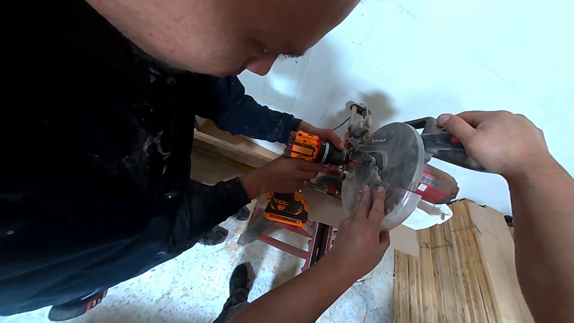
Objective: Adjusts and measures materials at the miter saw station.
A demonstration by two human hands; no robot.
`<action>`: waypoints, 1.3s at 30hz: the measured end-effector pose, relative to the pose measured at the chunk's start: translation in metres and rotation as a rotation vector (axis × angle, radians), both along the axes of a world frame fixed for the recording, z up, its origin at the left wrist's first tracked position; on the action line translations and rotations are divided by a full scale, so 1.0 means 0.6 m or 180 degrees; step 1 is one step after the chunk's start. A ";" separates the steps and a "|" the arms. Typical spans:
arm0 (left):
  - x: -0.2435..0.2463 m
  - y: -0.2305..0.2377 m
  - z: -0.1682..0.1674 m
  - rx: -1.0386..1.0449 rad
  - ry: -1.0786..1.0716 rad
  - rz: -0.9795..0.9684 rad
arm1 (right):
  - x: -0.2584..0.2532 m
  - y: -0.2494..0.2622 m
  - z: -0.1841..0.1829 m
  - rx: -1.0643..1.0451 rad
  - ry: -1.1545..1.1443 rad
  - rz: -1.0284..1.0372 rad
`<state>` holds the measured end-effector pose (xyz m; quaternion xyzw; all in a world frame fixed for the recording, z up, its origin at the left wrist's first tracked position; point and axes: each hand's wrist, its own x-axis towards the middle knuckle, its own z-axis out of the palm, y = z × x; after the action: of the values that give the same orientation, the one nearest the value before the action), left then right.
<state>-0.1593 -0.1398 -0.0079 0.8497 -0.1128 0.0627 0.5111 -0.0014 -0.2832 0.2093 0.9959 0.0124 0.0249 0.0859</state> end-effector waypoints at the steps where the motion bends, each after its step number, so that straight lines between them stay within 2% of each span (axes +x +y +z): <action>1: 0.000 0.001 0.001 0.0005 0.0009 -0.0004 | 0.000 0.000 0.000 0.0019 0.0005 -0.0015; 20: 0.005 0.000 -0.004 -0.0045 -0.0182 0.0103 | 0.004 0.001 0.001 0.0032 0.0017 -0.0023; 39: 0.022 0.006 0.017 0.0080 0.0255 -0.0188 | 0.019 -0.001 0.004 0.0009 0.0021 0.0015</action>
<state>-0.1462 -0.1365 0.0023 0.8542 -0.1181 0.0120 0.5062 0.0098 -0.2837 0.2118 0.9961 0.0149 0.0218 0.0844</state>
